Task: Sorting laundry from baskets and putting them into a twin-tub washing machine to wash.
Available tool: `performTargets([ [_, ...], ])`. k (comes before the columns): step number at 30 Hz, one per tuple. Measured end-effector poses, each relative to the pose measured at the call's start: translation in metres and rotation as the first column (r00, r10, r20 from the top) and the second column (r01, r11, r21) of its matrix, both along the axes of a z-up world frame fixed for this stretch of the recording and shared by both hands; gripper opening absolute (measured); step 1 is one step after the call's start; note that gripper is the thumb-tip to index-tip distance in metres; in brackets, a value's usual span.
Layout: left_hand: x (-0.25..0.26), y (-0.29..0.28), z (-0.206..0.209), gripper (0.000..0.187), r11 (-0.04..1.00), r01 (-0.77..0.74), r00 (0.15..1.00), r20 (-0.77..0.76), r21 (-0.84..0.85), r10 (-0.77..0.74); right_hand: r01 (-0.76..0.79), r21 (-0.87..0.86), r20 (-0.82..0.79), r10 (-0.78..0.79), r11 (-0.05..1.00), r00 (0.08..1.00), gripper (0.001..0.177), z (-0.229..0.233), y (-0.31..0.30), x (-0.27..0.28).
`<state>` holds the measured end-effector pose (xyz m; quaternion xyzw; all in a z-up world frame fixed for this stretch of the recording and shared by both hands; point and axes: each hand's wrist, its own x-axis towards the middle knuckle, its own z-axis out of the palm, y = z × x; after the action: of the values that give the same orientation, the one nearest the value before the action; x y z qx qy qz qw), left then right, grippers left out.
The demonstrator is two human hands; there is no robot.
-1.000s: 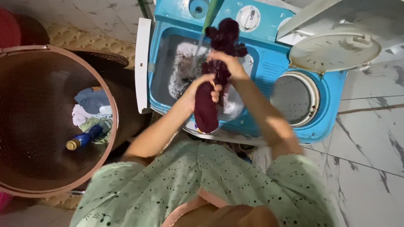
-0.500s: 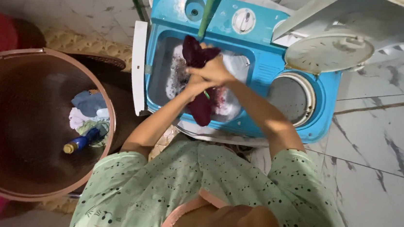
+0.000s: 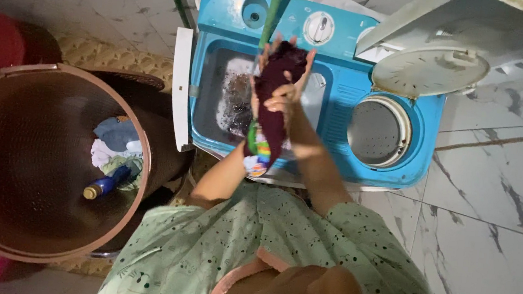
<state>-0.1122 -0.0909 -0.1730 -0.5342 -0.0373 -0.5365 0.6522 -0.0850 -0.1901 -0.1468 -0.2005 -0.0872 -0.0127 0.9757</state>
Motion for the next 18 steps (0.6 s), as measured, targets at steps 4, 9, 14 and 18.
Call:
performTargets([
  [4,0.02,0.043,0.011,0.077,0.974,0.057,0.998,0.011,0.22,-0.061,0.035,0.066,0.102,-0.042,0.997,0.994,0.048,-0.006,-0.017,-0.001],
  [9,0.024,0.054,0.003,0.048,0.597,-0.463,0.618,0.721,0.655,-0.313,-0.004,-0.589,-0.266,-0.19,0.808,0.945,0.041,-0.007,-0.031,0.004],
  [14,0.013,0.037,-0.046,0.033,0.368,-0.584,0.484,0.674,0.723,-0.558,-0.004,-0.987,-0.064,-0.375,0.158,0.925,0.017,-0.018,-0.017,0.011],
  [18,0.011,0.017,-0.086,0.027,0.279,-0.75,0.428,0.761,0.6,-0.488,0.09,-0.861,0.2,-0.171,-0.501,0.965,0.022,-0.005,0.002,0.001],
])
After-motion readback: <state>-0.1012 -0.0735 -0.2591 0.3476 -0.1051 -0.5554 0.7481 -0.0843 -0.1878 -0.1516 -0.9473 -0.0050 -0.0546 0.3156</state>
